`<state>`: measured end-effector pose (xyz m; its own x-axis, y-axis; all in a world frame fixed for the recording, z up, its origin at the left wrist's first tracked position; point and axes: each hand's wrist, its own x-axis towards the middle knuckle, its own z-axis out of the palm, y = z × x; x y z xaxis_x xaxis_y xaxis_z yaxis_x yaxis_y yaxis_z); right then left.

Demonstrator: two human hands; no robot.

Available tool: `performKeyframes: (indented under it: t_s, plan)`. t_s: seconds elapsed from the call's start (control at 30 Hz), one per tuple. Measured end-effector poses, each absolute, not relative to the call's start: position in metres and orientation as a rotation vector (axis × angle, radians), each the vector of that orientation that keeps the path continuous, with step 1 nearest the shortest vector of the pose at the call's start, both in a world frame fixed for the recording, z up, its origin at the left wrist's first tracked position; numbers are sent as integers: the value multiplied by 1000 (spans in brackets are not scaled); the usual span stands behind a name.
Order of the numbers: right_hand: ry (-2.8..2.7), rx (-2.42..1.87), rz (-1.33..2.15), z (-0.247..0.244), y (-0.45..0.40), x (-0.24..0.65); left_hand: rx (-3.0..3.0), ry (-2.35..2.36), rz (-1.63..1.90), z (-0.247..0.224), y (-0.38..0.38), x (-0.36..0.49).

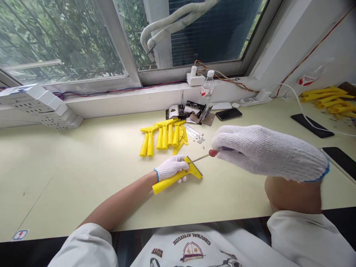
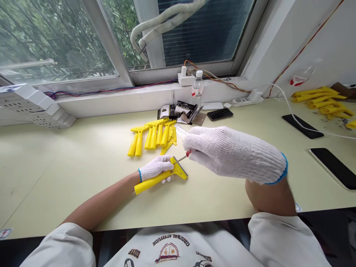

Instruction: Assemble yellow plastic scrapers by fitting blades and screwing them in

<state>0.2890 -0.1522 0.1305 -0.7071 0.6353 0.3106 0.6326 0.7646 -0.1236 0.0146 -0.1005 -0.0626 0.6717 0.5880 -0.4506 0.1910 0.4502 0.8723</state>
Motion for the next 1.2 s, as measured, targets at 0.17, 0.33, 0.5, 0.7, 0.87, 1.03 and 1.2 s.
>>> performKeyframes:
  t_s: [0.17, 0.33, 0.5, 0.7, 0.87, 1.03, 1.2]
  plan:
    - [-2575, -844, 134, 130, -132, 292, 1137, 851, 267, -65, -101, 15]
    - [-2487, -873, 118, 126, -123, 280, 1141, 884, 431, -65, -108, 21]
    - [-2333, -1043, 172, 132, -129, 279, 1202, 920, 526, -61, -117, 25]
    - [-1877, -1178, 245, 147, -132, 313, 1198, 900, 524, -54, -121, 24]
    - [-1734, -1185, 675, 131, -98, 342, 1181, 853, 549, -53, -120, 23]
    - [-1866, -1444, 1054, 77, -39, 345, 1083, 762, 595, -56, -122, 23]
    - [-2396, -1829, 820, 22, -3, 325, 1004, 777, 704, -64, -122, 24]
